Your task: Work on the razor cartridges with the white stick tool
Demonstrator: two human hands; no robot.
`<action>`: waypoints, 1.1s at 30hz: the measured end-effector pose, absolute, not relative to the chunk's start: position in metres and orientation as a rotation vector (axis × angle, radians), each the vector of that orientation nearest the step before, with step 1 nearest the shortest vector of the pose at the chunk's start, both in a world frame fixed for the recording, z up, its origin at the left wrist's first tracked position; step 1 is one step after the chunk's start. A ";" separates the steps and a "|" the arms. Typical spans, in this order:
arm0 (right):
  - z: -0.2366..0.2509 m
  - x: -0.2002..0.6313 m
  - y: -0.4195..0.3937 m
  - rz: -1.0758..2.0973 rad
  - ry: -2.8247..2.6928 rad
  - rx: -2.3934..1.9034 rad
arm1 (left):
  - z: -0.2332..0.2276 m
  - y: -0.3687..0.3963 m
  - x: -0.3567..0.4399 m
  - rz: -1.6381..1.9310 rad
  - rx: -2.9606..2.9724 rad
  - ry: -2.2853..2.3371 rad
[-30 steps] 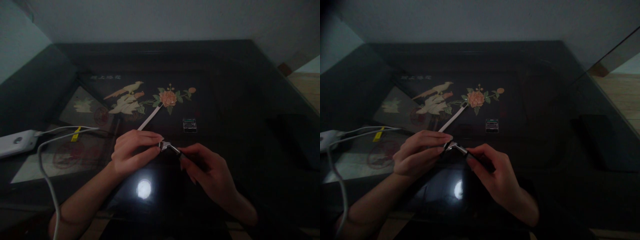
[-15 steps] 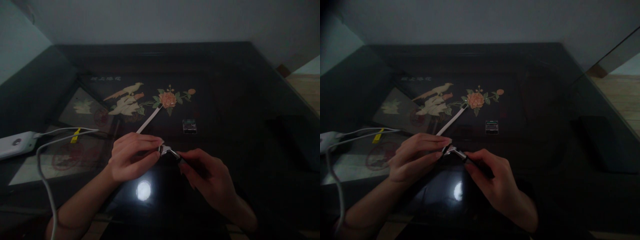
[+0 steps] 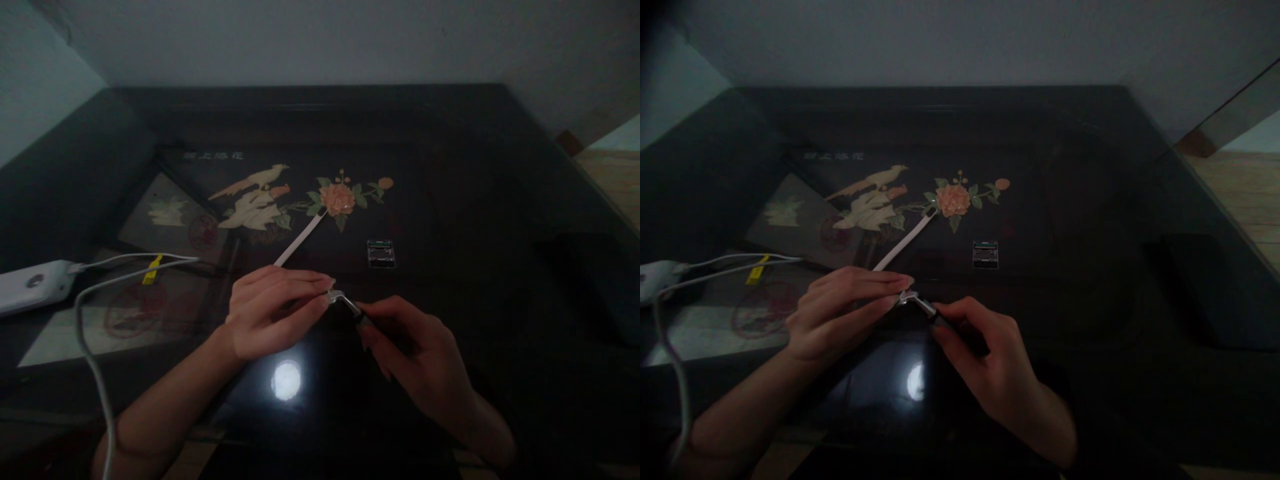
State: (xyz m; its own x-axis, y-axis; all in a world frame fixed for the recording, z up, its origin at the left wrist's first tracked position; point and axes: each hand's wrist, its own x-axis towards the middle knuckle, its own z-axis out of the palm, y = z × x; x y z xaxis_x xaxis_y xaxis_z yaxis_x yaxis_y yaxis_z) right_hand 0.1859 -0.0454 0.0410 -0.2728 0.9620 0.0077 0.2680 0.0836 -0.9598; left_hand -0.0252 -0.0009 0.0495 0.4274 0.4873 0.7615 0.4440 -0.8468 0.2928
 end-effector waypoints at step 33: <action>0.039 0.185 -0.025 1.602 -1.240 -1.281 | 0.026 -0.003 -0.017 1.394 2.253 0.990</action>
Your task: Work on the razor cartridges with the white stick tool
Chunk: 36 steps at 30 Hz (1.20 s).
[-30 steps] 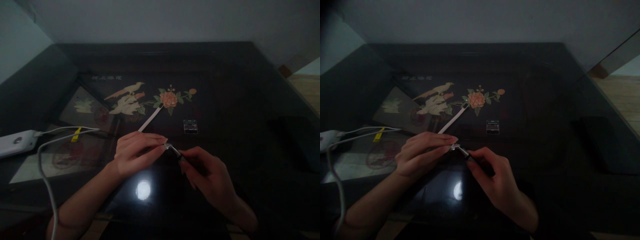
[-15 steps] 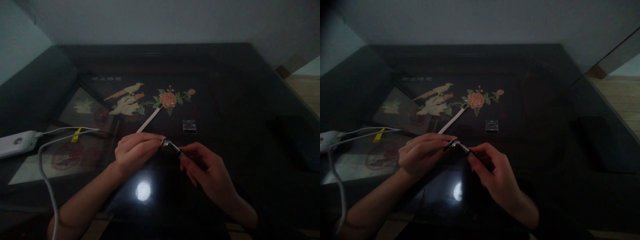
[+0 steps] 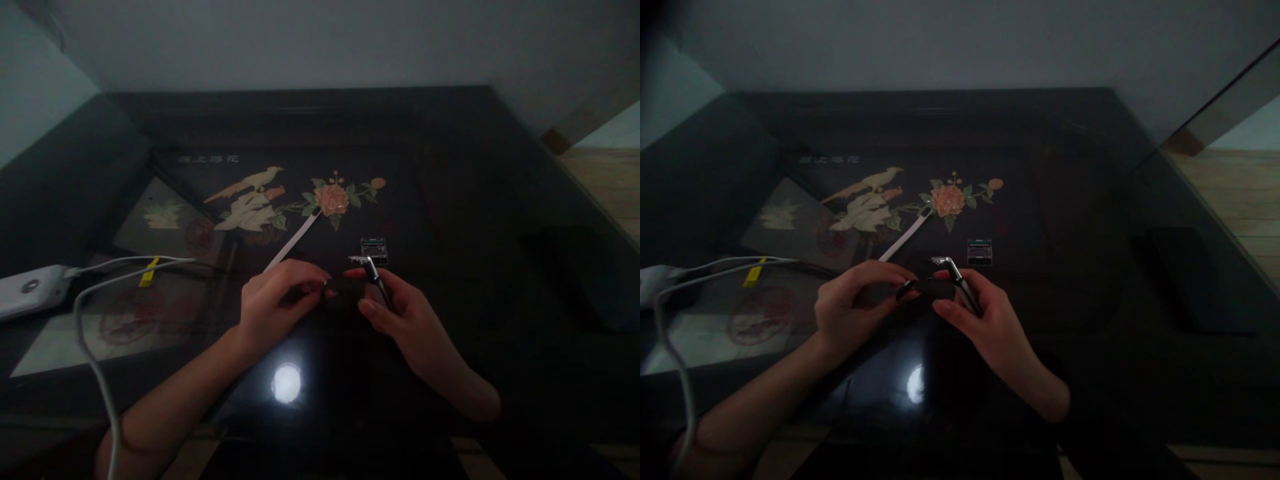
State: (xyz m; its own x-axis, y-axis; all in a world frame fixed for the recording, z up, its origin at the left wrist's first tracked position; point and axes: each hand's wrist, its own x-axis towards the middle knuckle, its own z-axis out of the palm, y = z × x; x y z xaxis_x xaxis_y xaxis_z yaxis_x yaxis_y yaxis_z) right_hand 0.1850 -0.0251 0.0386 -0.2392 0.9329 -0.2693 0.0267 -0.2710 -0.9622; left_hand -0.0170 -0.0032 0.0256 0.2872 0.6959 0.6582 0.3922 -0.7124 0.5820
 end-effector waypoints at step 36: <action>0.027 0.189 -0.031 0.822 -1.878 -1.153 | 0.030 -0.015 0.006 0.746 0.789 0.922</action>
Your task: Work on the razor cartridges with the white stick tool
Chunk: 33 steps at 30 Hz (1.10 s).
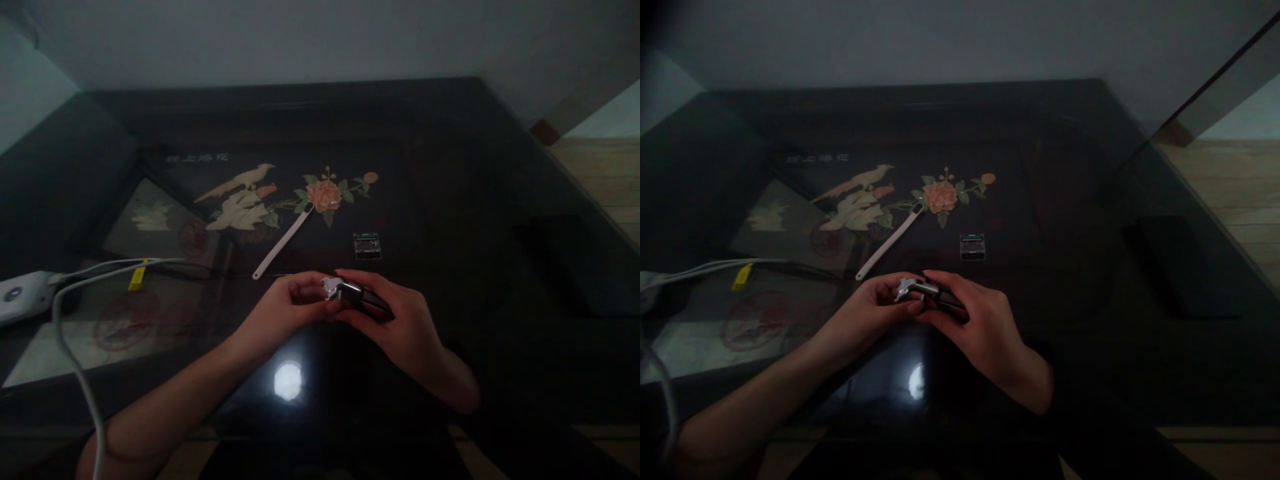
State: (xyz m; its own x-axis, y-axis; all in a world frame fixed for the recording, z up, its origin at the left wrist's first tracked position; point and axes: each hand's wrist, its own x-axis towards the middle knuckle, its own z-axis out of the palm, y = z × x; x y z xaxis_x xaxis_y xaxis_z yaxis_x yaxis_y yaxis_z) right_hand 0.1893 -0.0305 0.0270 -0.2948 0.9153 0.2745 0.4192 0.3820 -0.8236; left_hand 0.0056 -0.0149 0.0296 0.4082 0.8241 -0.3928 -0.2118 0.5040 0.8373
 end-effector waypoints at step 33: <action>0.030 0.193 -0.027 0.728 -1.923 -1.057 | 0.038 -0.010 0.002 0.711 1.040 0.937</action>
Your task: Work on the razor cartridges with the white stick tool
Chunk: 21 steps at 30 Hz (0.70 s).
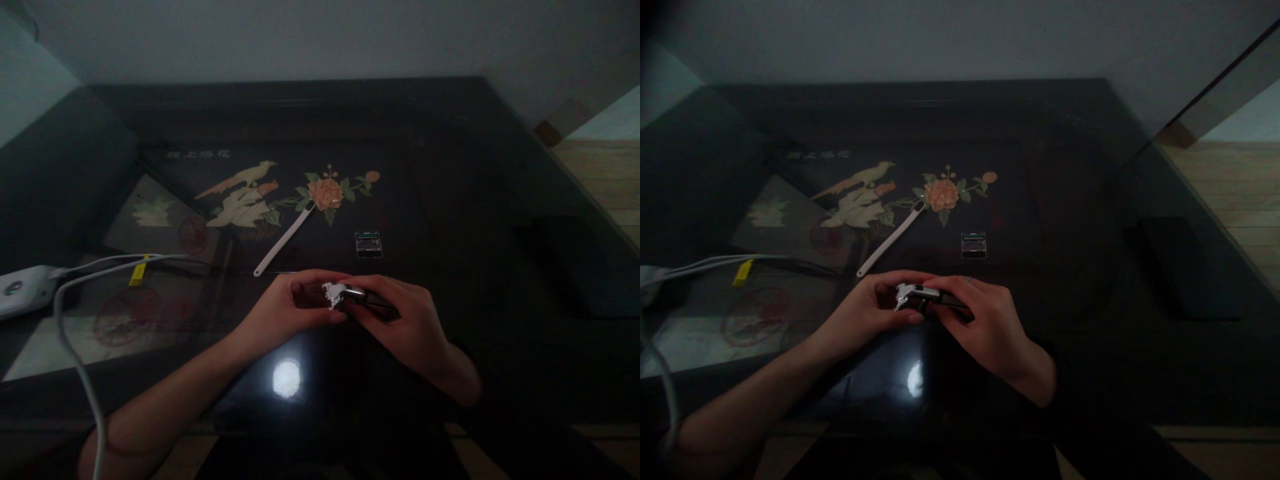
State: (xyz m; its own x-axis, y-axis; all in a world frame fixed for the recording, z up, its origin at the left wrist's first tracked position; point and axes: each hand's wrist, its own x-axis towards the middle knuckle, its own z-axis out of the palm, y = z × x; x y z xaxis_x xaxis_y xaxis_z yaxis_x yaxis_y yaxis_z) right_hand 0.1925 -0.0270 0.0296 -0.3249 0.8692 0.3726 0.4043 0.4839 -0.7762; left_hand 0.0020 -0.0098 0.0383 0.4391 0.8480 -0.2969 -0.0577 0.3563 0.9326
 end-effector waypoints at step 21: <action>0.035 0.196 -0.027 0.721 -1.966 -0.955 | 0.040 -0.012 0.000 0.640 1.185 0.940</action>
State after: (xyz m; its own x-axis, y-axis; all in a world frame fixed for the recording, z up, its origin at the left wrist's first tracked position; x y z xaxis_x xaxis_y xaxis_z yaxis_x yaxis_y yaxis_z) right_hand 0.1959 -0.0266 0.0349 -0.3805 0.8243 0.4193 0.3582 0.5494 -0.7549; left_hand 0.0000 -0.0120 0.0395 0.4861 0.8313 -0.2696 0.0539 0.2794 0.9587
